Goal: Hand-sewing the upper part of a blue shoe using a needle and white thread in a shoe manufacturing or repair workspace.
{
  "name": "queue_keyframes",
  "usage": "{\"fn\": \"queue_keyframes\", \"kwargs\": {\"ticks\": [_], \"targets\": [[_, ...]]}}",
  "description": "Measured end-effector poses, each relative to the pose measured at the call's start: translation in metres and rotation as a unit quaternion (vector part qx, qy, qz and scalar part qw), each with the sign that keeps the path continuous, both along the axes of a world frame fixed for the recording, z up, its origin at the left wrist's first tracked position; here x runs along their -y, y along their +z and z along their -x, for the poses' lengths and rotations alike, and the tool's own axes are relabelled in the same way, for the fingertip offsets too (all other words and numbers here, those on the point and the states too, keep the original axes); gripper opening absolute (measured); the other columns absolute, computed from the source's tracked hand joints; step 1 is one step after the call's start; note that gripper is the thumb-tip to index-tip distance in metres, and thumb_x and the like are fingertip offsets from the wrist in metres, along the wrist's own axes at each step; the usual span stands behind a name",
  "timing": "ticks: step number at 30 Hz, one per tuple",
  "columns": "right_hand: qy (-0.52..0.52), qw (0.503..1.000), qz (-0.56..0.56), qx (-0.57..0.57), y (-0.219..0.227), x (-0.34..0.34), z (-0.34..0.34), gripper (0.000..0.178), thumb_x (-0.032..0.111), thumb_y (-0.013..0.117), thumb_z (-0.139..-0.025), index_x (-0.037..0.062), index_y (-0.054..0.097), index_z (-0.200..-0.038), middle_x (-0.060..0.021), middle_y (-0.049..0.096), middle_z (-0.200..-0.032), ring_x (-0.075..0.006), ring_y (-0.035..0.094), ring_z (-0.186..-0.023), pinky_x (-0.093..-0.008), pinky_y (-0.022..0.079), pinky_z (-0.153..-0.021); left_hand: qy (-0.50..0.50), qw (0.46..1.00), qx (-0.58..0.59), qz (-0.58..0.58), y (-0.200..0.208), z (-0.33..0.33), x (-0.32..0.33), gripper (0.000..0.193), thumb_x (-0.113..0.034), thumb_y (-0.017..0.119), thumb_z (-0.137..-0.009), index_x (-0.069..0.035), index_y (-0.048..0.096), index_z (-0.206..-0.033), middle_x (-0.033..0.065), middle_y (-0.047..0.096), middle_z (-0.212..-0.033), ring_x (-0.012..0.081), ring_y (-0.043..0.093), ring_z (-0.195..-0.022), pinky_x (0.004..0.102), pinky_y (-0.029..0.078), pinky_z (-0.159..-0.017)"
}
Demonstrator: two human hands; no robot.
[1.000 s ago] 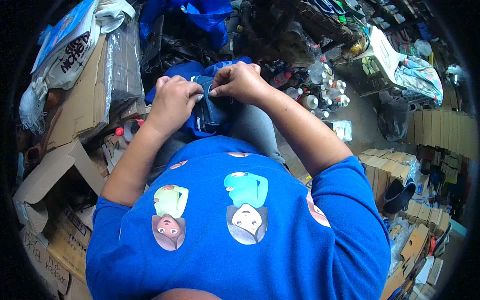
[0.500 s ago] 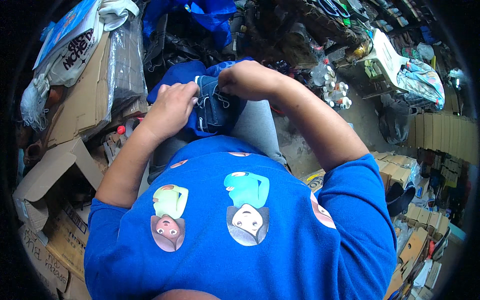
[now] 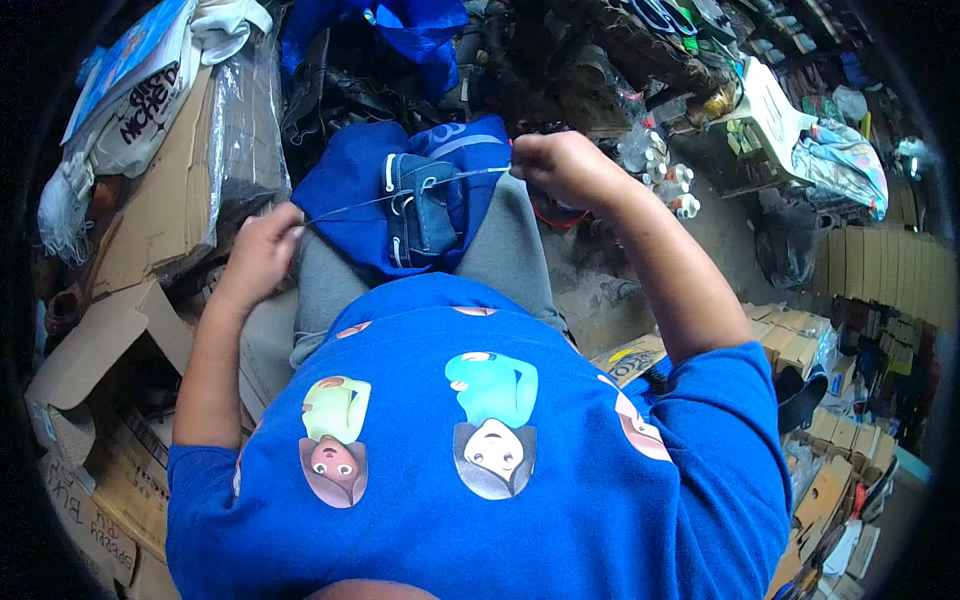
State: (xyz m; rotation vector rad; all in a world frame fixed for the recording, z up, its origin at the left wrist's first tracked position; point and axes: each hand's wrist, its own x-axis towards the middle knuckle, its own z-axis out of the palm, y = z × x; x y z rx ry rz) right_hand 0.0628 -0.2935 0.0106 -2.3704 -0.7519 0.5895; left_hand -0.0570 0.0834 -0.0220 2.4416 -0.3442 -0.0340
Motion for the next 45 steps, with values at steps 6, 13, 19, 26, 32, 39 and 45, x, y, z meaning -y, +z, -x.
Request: {"fn": "queue_keyframes", "kwargs": {"ticks": [6, 13, 19, 26, 32, 39, 45], "targets": [[-0.205, 0.750, -0.513, -0.364, -0.013, -0.060, 0.003, 0.025, 0.032, 0.058, -0.095, 0.0075, 0.056, -0.096, -0.0092, 0.064, -0.095, -0.0208, 0.065, -0.091, -0.0410, 0.051, -0.088, 0.025, 0.734, -0.097, 0.672, 0.001, -0.037, 0.024, 0.013, -0.018, 0.058, -0.094, -0.005, 0.058, -0.092, 0.0079, 0.065, -0.097, 0.0236, 0.063, -0.098, 0.0378, 0.047, -0.092], [-0.240, 0.791, -0.444, -0.346, -0.017, -0.047, 0.008, 0.017, 0.030, 0.057, -0.095, 0.0140, 0.053, -0.091, 0.0047, 0.045, -0.066, -0.0075, 0.043, -0.055, -0.0264, 0.040, -0.055, 0.036, 0.671, -0.199, 0.713, -0.009, -0.037, 0.035, 0.014, -0.024, 0.047, -0.101, -0.015, 0.052, -0.091, -0.0010, 0.041, -0.063, 0.0100, 0.037, -0.053, 0.0257, 0.034, -0.054], [-0.260, 0.919, -0.232, -0.186, -0.019, -0.009, -0.006, 0.024, 0.029, 0.067, -0.090, 0.0063, 0.062, -0.094, 0.0029, 0.055, -0.070, -0.0066, 0.046, -0.057, -0.0231, 0.041, -0.052, 0.100, 0.846, -0.119, 0.509, -0.027, -0.043, 0.014, 0.008, -0.018, 0.055, -0.096, -0.012, 0.055, -0.089, -0.0034, 0.044, -0.071, 0.0060, 0.041, -0.060, 0.0231, 0.036, -0.056], [0.103, 0.988, 0.089, -0.077, 0.013, -0.078, -0.021, 0.043, 0.024, 0.072, -0.081, 0.0073, 0.064, -0.119, -0.0105, 0.068, -0.089, -0.0174, 0.063, -0.085, -0.0304, 0.048, -0.080, -0.118, 0.983, -0.138, 0.026, 0.008, -0.092, 0.074, 0.045, -0.018, 0.067, -0.083, -0.014, 0.059, -0.128, 0.0128, 0.067, -0.107, 0.0214, 0.062, -0.098, 0.0331, 0.046, -0.091], [0.058, 0.996, 0.052, 0.042, -0.007, -0.056, 0.021, 0.027, 0.016, 0.076, -0.070, 0.0036, 0.063, -0.091, -0.0173, 0.064, -0.083, -0.0320, 0.064, -0.080, -0.0392, 0.048, -0.071, -0.213, 0.973, -0.093, 0.003, 0.016, -0.084, 0.099, 0.044, -0.013, 0.078, -0.070, -0.010, 0.064, -0.111, 0.0150, 0.064, -0.101, 0.0333, 0.060, -0.099, 0.0407, 0.047, -0.086], [-0.051, 0.995, -0.056, 0.059, -0.017, -0.042, 0.039, 0.033, 0.009, 0.072, -0.075, 0.0088, 0.067, -0.107, -0.0159, 0.063, -0.100, -0.0319, 0.064, -0.088, -0.0394, 0.050, -0.077, -0.114, 0.968, -0.112, 0.195, -0.024, -0.087, 0.099, 0.040, -0.006, 0.079, -0.064, -0.007, 0.066, -0.102, 0.0055, 0.058, -0.093, 0.0186, 0.058, -0.087, 0.0306, 0.046, -0.076], [-0.031, 0.996, -0.064, 0.048, 0.015, -0.025, 0.057, 0.020, 0.005, 0.064, -0.081, 0.0133, 0.073, -0.097, -0.0088, 0.062, -0.088, -0.0259, 0.060, -0.089, -0.0350, 0.046, -0.083, -0.118, 0.939, -0.204, 0.251, -0.019, -0.091, 0.091, 0.041, -0.004, 0.079, -0.064, -0.008, 0.068, -0.103, -0.0004, 0.048, -0.088, 0.0103, 0.045, -0.074, 0.0248, 0.042, -0.071]]}}
